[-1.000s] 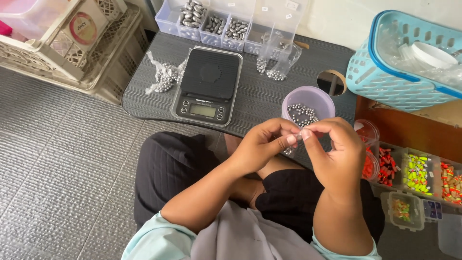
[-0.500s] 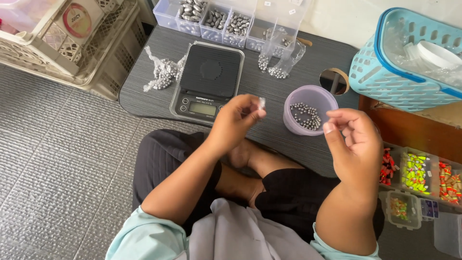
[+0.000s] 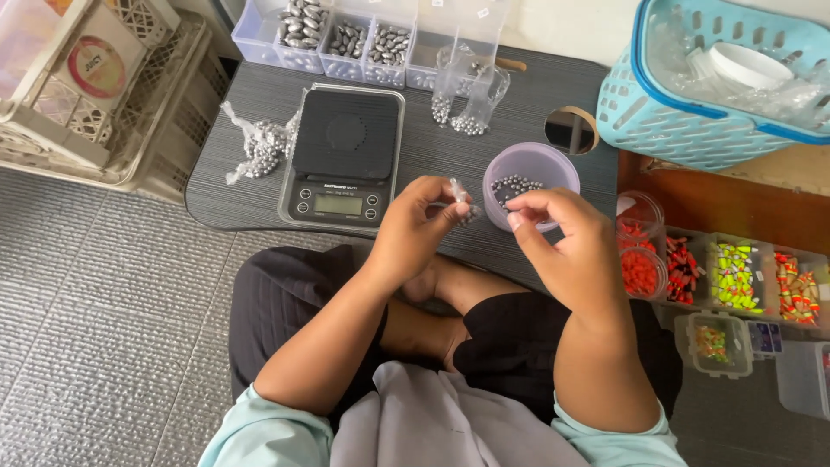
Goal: The person sits on the floor and transfers small silver beads from a purple container into clear plastic bags. They repeatedly pick up beads by hand and place them into the bags, occasionally adjusting the bag opening.
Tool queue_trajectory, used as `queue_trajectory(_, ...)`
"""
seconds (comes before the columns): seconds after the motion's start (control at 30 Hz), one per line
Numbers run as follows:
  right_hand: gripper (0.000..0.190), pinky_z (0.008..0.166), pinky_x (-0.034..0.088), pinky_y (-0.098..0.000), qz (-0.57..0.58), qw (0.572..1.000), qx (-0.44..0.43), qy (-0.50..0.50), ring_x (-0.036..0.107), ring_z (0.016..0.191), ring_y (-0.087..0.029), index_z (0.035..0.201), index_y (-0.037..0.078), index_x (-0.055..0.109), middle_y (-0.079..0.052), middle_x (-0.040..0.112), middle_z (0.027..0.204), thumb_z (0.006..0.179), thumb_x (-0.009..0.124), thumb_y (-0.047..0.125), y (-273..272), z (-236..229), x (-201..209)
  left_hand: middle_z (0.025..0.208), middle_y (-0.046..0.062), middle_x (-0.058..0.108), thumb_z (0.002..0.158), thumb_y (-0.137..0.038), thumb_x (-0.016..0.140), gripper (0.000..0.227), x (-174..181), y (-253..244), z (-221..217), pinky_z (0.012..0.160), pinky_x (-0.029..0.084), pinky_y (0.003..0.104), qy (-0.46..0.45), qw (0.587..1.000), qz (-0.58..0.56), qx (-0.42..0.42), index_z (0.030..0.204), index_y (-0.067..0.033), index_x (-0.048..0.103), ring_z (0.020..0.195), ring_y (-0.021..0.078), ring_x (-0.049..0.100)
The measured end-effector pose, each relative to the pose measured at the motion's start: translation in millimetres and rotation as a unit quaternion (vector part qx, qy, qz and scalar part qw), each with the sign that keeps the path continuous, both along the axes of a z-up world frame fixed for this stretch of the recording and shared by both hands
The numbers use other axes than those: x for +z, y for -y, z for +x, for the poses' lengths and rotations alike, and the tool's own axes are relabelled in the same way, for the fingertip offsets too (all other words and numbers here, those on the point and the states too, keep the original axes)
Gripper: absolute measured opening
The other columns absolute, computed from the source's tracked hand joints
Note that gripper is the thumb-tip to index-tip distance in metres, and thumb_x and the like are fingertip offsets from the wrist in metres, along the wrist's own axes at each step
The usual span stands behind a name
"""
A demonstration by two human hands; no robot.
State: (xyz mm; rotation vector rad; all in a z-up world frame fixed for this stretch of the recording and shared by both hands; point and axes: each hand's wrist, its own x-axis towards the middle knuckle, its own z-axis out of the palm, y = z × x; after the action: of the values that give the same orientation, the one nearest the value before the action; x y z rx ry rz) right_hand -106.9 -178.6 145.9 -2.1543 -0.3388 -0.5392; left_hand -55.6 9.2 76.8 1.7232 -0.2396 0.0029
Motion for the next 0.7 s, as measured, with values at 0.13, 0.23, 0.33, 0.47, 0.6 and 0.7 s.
queue_trajectory(0.13,0.014,0.077,0.057,-0.0354,-0.003,1.000,-0.014,0.008,0.067,0.077,-0.019,0.102,0.006,0.075,-0.007,0.068,0.080,0.091,0.073,-0.001,22,1,1,0.095,0.011,0.072,0.093,-0.017,0.072,0.013,20,-8,20,0.086,0.062,0.039,-0.019,0.998,0.058,0.008,0.100,-0.0055,0.069,0.098,0.0280,0.074)
queue_trajectory(0.23,0.014,0.081,0.056,-0.0339,-0.023,0.999,-0.036,0.010,0.067,0.080,-0.017,0.106,0.006,0.075,-0.006,0.069,0.084,0.094,0.073,-0.001,33,0,5,0.097,0.012,0.074,0.091,-0.022,0.076,0.018,26,-33,38,0.082,0.061,0.044,-0.006,0.988,0.148,0.042,0.102,-0.0090,0.070,0.097,0.0295,0.075)
queue_trajectory(0.33,0.015,0.081,0.056,-0.0353,0.006,0.999,-0.033,-0.003,0.068,0.080,-0.021,0.107,0.003,0.075,-0.012,0.069,0.085,0.096,0.071,-0.006,41,0,5,0.089,0.011,0.075,0.091,-0.023,0.073,0.017,25,-80,53,0.080,0.055,0.050,0.043,0.970,0.196,0.138,0.104,-0.0125,0.070,0.091,0.0370,0.073)
queue_trajectory(0.47,0.011,0.078,0.053,-0.0309,0.007,0.996,-0.078,-0.051,0.065,0.082,-0.016,0.110,0.003,0.073,-0.008,0.070,0.093,0.100,0.068,0.001,51,2,6,0.090,0.007,0.073,0.097,-0.013,0.071,0.007,12,-154,74,0.073,0.054,0.039,0.093,0.930,0.204,0.292,0.102,-0.0110,0.066,0.082,0.0238,0.070)
queue_trajectory(0.6,0.010,0.076,0.050,-0.0234,0.073,0.982,-0.148,-0.087,0.061,0.085,-0.009,0.114,0.005,0.068,-0.004,0.068,0.097,0.106,0.063,0.008,71,9,5,0.093,0.014,0.067,0.100,-0.012,0.069,0.008,-36,-216,94,0.068,0.049,0.049,0.117,0.892,0.304,0.314,0.103,-0.0055,0.068,0.084,0.0311,0.063)
queue_trajectory(0.7,0.008,0.085,0.051,-0.0247,0.081,0.972,-0.221,0.008,0.061,0.086,-0.010,0.114,0.005,0.068,-0.004,0.065,0.091,0.107,0.064,0.006,117,21,5,0.105,0.009,0.072,0.094,-0.006,0.072,0.015,-53,-233,89,0.082,0.047,0.049,0.126,0.874,0.332,0.333,0.108,-0.0101,0.071,0.099,0.0336,0.063)
